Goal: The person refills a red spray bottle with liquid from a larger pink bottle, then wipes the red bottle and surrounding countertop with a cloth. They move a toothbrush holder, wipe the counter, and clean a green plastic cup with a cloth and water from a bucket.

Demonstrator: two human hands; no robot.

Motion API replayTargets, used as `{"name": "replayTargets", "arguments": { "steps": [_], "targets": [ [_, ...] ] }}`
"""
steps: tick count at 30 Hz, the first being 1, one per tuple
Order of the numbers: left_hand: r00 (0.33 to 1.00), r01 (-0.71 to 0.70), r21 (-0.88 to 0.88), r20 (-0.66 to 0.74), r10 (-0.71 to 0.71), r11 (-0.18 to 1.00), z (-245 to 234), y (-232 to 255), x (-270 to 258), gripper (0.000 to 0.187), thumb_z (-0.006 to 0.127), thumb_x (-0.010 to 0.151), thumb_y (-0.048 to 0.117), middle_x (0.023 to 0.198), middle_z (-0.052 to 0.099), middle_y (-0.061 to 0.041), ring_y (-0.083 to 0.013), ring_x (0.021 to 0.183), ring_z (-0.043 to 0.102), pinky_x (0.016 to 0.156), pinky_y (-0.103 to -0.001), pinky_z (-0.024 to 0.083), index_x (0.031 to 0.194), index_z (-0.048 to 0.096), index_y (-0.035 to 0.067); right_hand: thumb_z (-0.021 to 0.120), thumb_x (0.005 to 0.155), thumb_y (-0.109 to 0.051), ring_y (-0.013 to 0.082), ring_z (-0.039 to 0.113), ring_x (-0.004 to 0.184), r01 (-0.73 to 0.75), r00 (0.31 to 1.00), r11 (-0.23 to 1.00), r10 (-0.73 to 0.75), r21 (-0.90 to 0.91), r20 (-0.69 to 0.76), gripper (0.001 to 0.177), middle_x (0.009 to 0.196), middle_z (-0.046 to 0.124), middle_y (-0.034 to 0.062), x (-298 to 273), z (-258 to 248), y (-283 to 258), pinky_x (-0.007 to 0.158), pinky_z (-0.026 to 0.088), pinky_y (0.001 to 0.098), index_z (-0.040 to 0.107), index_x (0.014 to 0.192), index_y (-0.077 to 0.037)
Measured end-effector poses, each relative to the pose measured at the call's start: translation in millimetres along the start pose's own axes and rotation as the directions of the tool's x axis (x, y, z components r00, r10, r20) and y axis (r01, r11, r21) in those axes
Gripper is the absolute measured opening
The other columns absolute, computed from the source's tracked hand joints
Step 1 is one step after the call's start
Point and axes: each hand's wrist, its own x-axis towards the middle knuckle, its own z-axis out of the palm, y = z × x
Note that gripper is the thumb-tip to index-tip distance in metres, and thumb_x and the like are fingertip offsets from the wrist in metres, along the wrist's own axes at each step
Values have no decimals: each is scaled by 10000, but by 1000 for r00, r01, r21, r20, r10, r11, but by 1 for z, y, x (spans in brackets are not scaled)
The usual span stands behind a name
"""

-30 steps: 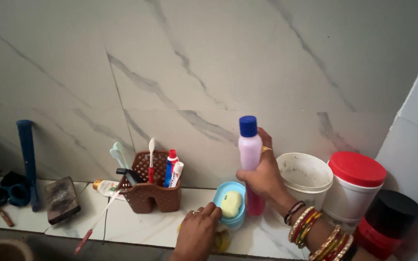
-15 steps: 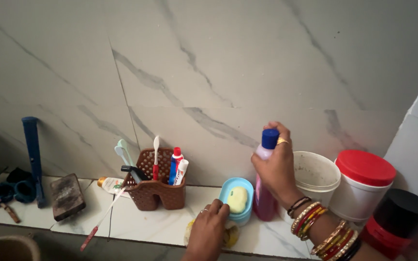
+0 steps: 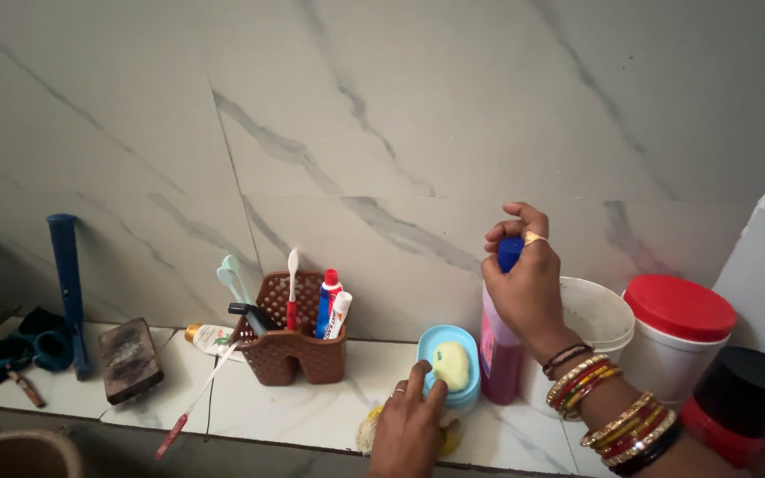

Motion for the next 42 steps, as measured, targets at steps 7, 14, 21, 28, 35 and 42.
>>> {"name": "replayTargets", "arguments": {
  "steps": [7,14,21,28,35,42],
  "targets": [
    [988,118,-109,110,-106,987,-26,0,3,398,613,803,-79,1428,470,-219,-404,955,671,812,-485,550,1183,559,26,682,869,-2,181,691,909,23,999,999,-22,29,-30,495,1022,672,76,16,-11,-10,833,565,322,477,1319,-19],
    [967,227,-193,162,-197,955,-59,3,8,430,570,796,-108,1278,542,-163,-401,988,666,829,-488,529,1198,550,42,722,869,-32,232,638,1072,147,987,988,-149,-48,-52,463,1134,647,107,22,-24,-38,927,513,389,526,1288,-15],
    [927,376,-175,61,-371,910,-85,-6,25,335,672,738,-41,1097,670,-82,-366,996,669,827,-482,531,1034,630,111,683,835,6,310,614,1024,372,927,924,-374,-87,-17,356,1143,623,152,4,-21,-76,918,531,413,591,1176,-34],
    [927,355,-228,-37,-373,906,-82,-26,13,293,721,725,-12,1157,602,-170,-419,1027,619,841,-490,525,993,646,80,694,836,-233,368,705,972,184,545,897,247,-402,801,310,1020,726,179,-44,11,-75,862,559,467,697,1125,-120],
    [973,143,-152,200,-111,978,-43,-56,-44,406,628,684,-98,1142,673,-147,-375,1123,590,969,-434,479,994,772,122,664,830,-140,368,684,1044,243,401,868,317,-434,859,334,1102,705,189,-66,37,-67,904,542,478,680,1157,-79],
    [804,370,-195,557,-208,908,-116,-62,-56,339,614,742,-71,1121,705,-124,-287,1186,641,1038,-364,490,973,768,123,596,848,-51,366,668,1085,219,422,895,271,-388,865,341,1151,696,184,-63,61,-84,932,524,474,673,1179,-81]
  ]
}}
